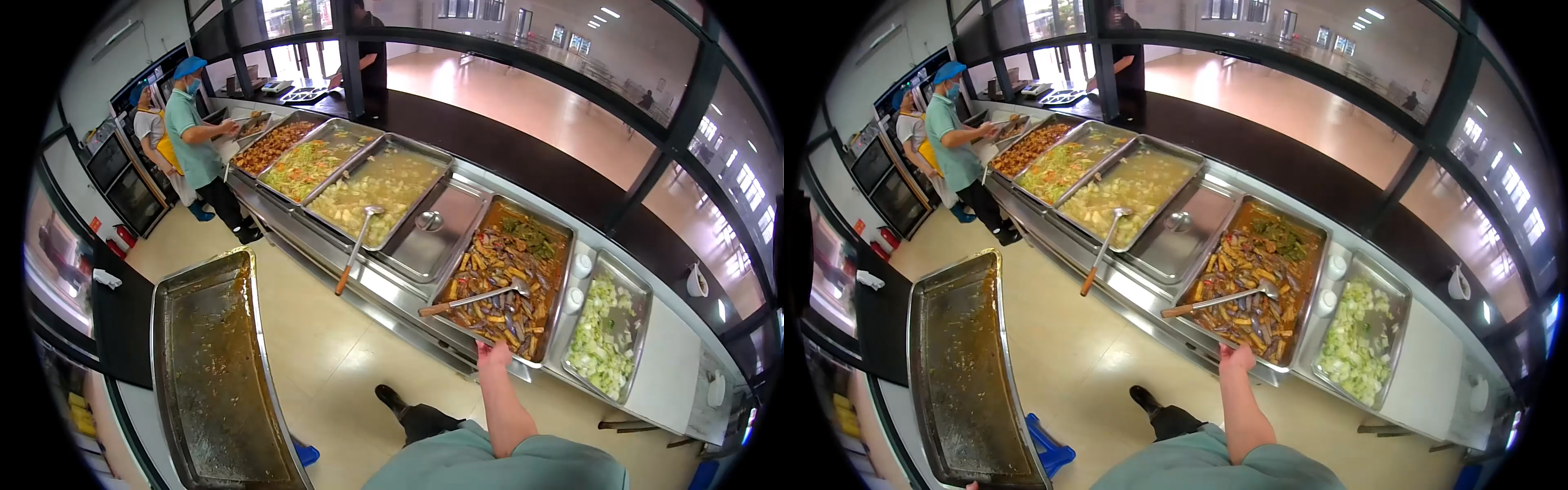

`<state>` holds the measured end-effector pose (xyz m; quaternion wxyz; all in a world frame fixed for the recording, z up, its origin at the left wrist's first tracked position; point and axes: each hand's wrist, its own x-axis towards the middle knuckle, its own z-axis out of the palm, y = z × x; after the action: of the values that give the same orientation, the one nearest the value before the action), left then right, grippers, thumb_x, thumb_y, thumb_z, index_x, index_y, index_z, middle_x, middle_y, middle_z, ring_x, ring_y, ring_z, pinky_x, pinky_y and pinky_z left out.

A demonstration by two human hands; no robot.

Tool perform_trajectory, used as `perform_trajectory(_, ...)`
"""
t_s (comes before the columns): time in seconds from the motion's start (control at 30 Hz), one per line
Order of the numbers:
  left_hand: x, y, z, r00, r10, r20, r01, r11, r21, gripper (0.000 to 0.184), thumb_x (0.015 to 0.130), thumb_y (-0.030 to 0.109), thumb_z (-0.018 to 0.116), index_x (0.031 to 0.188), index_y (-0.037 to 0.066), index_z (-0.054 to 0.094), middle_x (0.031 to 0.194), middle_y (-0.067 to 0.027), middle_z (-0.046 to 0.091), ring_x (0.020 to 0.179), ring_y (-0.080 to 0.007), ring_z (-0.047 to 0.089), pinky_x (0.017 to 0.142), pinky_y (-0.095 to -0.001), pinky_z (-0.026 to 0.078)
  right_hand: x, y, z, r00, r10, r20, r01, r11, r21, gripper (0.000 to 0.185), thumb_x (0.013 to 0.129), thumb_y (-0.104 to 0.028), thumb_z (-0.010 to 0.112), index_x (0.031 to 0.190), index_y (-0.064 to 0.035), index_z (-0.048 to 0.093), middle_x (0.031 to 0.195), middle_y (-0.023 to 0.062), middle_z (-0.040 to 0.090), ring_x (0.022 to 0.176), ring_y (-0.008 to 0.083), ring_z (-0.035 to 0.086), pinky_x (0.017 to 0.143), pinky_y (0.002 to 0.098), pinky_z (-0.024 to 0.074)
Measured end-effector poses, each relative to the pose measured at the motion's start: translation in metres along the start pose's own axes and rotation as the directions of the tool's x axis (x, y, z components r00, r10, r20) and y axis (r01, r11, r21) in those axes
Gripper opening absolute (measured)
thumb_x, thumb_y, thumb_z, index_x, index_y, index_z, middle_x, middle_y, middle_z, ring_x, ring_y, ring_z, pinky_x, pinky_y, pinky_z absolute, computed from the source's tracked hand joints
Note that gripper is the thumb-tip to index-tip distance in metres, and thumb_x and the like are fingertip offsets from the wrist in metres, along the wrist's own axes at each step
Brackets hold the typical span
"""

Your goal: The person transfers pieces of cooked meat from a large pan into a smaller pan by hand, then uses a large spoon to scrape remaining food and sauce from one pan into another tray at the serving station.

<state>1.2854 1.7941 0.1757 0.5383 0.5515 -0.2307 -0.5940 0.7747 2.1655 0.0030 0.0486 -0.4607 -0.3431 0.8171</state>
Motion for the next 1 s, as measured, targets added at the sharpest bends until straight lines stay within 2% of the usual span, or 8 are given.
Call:
perform_trajectory(0.03,0.009,0.002,0.008,1.0,0.007,0.0,-0.007,1.0,-0.001,0.065,0.061,0.025,0.059,0.119,-0.004,0.051,0.118,-0.0199,0.053,0.106,-0.0364,0.05,0.093,-0.0508,0.041,-0.018,0.003,0.014,0.996,0.003,-0.091,-0.001,1.0,0.019,0.021,0.087,-0.006,0.044,0.104,0.0027,0.052,0.088,0.0192,0.062,0.06,0.0299,0.062,0.044,0.0332,0.0536)
perform_trajectory(0.13,0.033,0.009,0.034,1.0,0.021,0.008,-0.021,1.0,0.008,0.067,0.061,0.026,0.059,0.12,-0.004,0.05,0.118,-0.02,0.052,0.106,-0.0366,0.05,0.093,-0.0511,0.04,-0.013,0.026,0.016,1.0,0.02,-0.015,-0.017,0.989,0.147,0.023,0.083,-0.004,0.049,0.103,0.0072,0.051,0.088,0.0206,0.06,0.057,0.0302,0.06,0.044,0.0339,0.0541)
perform_trajectory(0.3,0.07,0.021,0.083,0.999,0.032,0.019,-0.032,0.999,0.019,0.068,0.061,0.026,0.059,0.121,-0.004,0.049,0.119,-0.0202,0.052,0.106,-0.0369,0.05,0.093,-0.0515,0.04,-0.034,0.054,0.028,0.999,0.03,0.042,-0.034,0.996,0.078,0.023,0.087,-0.011,0.043,0.103,0.0029,0.053,0.084,0.0167,0.064,0.061,0.0275,0.063,0.043,0.0264,0.0483)
perform_trajectory(0.67,0.177,0.035,0.18,0.969,-0.072,0.234,0.061,0.997,0.054,0.067,0.064,0.025,0.057,0.124,-0.004,0.048,0.122,-0.0208,0.05,0.108,-0.0372,0.05,0.093,-0.052,0.04,-0.055,0.085,-0.011,0.989,-0.1,-0.112,0.116,0.982,0.149,0.02,0.083,-0.009,0.047,0.097,0.0043,0.052,0.079,0.0164,0.062,0.061,0.0275,0.062,0.046,0.0333,0.0498)
perform_trajectory(0.77,0.2,0.02,0.196,0.968,0.141,0.206,-0.174,0.974,0.148,0.059,0.065,0.029,0.055,0.118,0.002,0.053,0.119,-0.0134,0.055,0.107,-0.0322,0.052,0.093,-0.0454,0.042,-0.066,0.092,-0.032,0.984,-0.069,-0.162,0.081,0.994,0.074,0.016,0.082,-0.011,0.048,0.091,0.0006,0.053,0.078,0.0131,0.061,0.061,0.0254,0.059,0.045,0.0298,0.0455)
perform_trajectory(0.83,0.215,0.018,0.203,0.969,0.111,0.222,-0.136,0.986,0.101,0.056,0.065,0.03,0.055,0.115,0.004,0.055,0.116,-0.0106,0.057,0.106,-0.0303,0.053,0.093,-0.0431,0.043,-0.082,0.094,-0.041,0.991,-0.032,-0.13,0.038,0.998,0.048,0.011,0.081,-0.012,0.048,0.085,-0.0028,0.053,0.074,0.0109,0.058,0.056,0.0237,0.057,0.042,0.0259,0.0416)
perform_trajectory(0.9,0.234,0.025,0.215,0.956,-0.09,0.28,0.104,0.994,-0.037,0.054,0.064,0.028,0.054,0.113,0.005,0.055,0.114,-0.0101,0.058,0.104,-0.0299,0.054,0.092,-0.0427,0.043,-0.093,0.101,-0.052,0.989,-0.037,-0.144,0.043,0.998,0.04,0.012,0.081,-0.013,0.048,0.086,-0.0029,0.052,0.072,0.0108,0.058,0.053,0.0241,0.057,0.041,0.0259,0.0405)
perform_trajectory(1.0,0.315,0.011,0.193,0.907,-0.212,0.364,0.237,0.971,-0.025,0.052,0.065,0.028,0.054,0.111,0.006,0.055,0.112,-0.0095,0.057,0.103,-0.0291,0.054,0.091,-0.0424,0.044,-0.098,0.116,-0.071,0.976,-0.075,-0.203,0.084,0.996,0.036,0.014,0.082,-0.014,0.048,0.089,-0.0024,0.051,0.071,0.0116,0.058,0.051,0.0246,0.057,0.039,0.0268,0.038)
